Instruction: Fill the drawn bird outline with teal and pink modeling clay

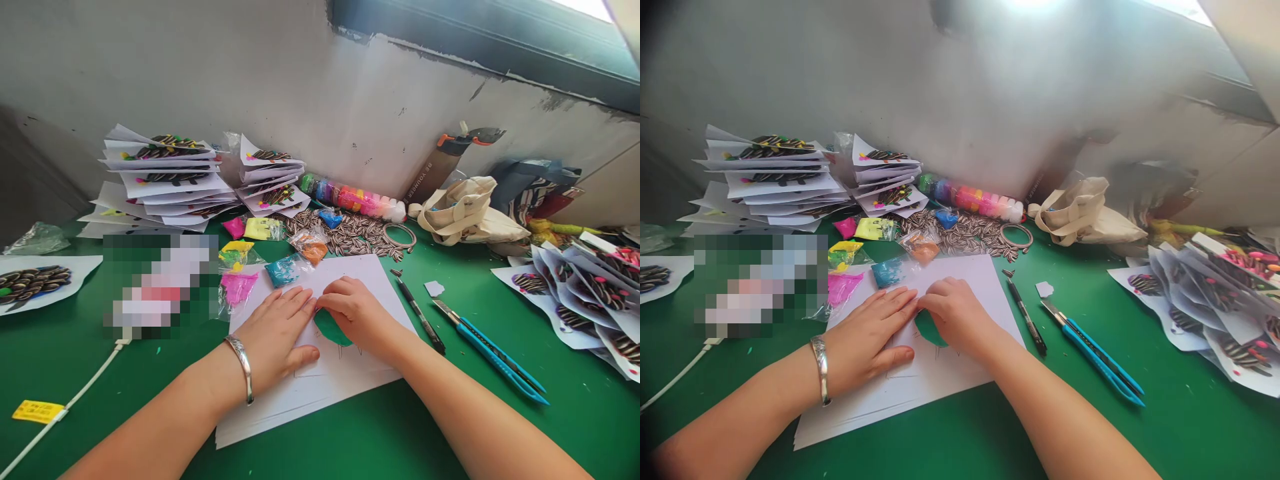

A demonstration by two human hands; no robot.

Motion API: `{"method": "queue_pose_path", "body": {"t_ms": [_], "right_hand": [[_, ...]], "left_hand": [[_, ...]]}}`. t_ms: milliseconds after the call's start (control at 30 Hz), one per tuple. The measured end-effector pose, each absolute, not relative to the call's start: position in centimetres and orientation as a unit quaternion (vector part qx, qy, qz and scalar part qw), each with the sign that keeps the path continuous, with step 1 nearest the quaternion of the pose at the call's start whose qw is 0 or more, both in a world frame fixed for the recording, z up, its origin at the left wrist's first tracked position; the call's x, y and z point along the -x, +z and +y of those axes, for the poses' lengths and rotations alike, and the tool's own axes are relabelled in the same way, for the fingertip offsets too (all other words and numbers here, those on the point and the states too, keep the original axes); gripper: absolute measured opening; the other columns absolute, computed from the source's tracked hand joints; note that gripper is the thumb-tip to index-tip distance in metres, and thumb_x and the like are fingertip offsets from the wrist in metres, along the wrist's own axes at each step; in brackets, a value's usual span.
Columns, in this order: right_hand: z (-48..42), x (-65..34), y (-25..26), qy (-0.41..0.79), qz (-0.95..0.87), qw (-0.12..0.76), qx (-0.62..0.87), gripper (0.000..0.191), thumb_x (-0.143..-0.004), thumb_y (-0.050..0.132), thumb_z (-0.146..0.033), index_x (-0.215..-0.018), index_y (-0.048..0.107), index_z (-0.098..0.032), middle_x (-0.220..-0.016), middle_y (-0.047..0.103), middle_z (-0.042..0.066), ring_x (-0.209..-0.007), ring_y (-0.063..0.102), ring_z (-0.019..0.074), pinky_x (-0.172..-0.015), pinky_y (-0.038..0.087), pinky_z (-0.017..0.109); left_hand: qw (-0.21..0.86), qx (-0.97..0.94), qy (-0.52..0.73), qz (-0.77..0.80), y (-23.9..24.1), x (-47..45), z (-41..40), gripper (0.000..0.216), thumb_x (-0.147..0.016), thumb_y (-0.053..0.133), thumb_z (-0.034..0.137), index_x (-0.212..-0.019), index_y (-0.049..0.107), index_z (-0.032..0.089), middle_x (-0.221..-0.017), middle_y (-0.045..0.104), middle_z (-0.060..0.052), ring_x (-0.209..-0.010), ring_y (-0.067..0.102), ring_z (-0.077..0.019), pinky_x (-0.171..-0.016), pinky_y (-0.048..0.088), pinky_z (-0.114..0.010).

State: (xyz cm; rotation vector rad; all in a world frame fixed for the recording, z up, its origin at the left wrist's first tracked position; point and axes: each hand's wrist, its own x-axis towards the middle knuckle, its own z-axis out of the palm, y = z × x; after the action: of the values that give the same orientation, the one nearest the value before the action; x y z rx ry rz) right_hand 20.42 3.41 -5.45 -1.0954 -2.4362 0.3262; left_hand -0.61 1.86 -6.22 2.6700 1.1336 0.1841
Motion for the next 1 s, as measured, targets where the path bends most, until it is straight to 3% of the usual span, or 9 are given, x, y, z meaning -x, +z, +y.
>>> {"method": "queue_pose_path", "body": {"t_ms": [833, 1000], "right_hand": [[2.61, -19.98, -4.51, 0.102, -0.9, 0.189, 0.379, 0.026, -0.089, 0.045, -0.007, -0.096, 0.066, -0.021, -0.083, 0.063, 0.005, -0.082, 0.049, 0.0173, -0.074, 0.034, 0.031], [3.31, -20.64, -5.04, 0.089, -0.877, 0.249, 0.401, 0.025, -0.088, 0.045, -0.007, -0.093, 0.066, -0.02, -0.088, 0.064, 0.006, -0.084, 0.052, 0.0176, -0.075, 0.037, 0.031]], "left_hand": [[0.136, -0.907, 0.065, 0.393, -6.13, 0.5, 1.84, 0.068, -0.083, 0.053, 0.048, -0.141, 0.035, 0.017, -0.149, 0.032, -0.011, -0.137, 0.026, -0.0287, -0.113, 0.018, -0.046], [0.136, -0.908, 0.074, 0.39, -6.39, 0.62, 1.85, 0.066, -0.085, 0.05, 0.051, -0.141, 0.034, 0.021, -0.149, 0.032, -0.01, -0.137, 0.026, -0.029, -0.114, 0.017, -0.047]]}}
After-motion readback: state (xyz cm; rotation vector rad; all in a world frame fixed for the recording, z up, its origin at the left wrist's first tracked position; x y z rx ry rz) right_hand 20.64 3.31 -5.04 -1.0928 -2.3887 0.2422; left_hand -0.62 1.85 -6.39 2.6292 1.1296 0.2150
